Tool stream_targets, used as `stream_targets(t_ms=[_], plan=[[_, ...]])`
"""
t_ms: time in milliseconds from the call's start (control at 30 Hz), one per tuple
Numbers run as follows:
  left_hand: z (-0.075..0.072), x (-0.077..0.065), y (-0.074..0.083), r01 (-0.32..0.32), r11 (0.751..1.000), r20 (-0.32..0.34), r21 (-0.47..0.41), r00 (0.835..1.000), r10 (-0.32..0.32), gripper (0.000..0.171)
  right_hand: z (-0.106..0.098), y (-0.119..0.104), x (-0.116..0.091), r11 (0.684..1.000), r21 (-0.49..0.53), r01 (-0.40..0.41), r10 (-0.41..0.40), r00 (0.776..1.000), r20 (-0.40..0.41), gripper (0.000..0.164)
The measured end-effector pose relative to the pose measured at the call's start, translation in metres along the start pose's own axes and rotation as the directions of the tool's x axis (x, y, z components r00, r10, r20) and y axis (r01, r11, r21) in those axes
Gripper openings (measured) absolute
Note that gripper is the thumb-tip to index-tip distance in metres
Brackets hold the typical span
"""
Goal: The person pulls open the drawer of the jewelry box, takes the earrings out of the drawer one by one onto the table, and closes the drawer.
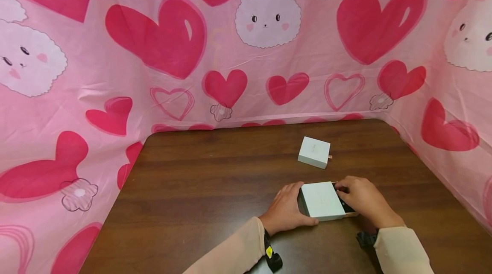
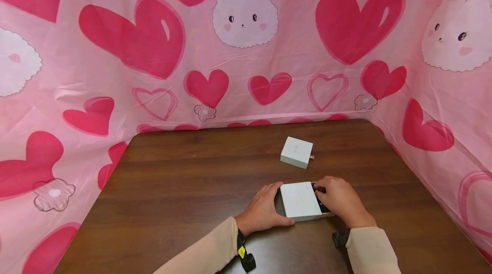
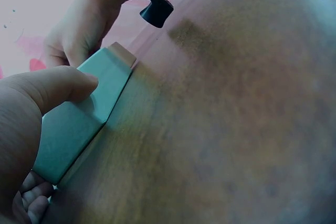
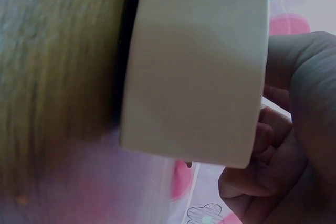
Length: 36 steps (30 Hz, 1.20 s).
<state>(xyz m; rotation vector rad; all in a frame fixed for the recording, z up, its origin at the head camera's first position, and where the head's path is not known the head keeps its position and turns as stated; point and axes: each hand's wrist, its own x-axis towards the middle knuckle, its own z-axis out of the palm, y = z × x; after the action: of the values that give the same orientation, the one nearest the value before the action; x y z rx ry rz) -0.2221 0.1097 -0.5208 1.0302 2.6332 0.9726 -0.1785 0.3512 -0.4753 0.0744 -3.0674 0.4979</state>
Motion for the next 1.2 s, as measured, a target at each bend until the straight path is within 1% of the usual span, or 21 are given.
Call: stream_targets(t_ms=[167,567,867,1200], plan=[[0.0002,0.0008,0.0,0.003,1.0,0.004,0.004,1.0,-0.003,0.103,-0.0007,-0.0012,0.0011,1.0,-0.009,0.006,-0.006,1.0,0.0,0.017],[-0.0007,0.0011,0.0002,0.002,1.0,0.001,0.008,1.0,-0.002,0.103,-0.0029,-0.0042,0.0013,1.0,0.011,-0.02,0.019,0.999,0.028,0.018],[0.0007,0.0009,-0.0015,-0.01,1.0,-0.014,0.018,1.0,0.01,0.103,-0.0046,-0.0038,0.0018,1.0,0.017,-0.014,0.013,0.999,0.039,0.017],[0.001,0.0004,-0.0021,-0.012,1.0,-0.009,0.017,1.0,0.013,0.103,-0.0033,-0.0048,0.0009,1.0,0.011,-0.014,0.014,0.999,0.042,0.016]])
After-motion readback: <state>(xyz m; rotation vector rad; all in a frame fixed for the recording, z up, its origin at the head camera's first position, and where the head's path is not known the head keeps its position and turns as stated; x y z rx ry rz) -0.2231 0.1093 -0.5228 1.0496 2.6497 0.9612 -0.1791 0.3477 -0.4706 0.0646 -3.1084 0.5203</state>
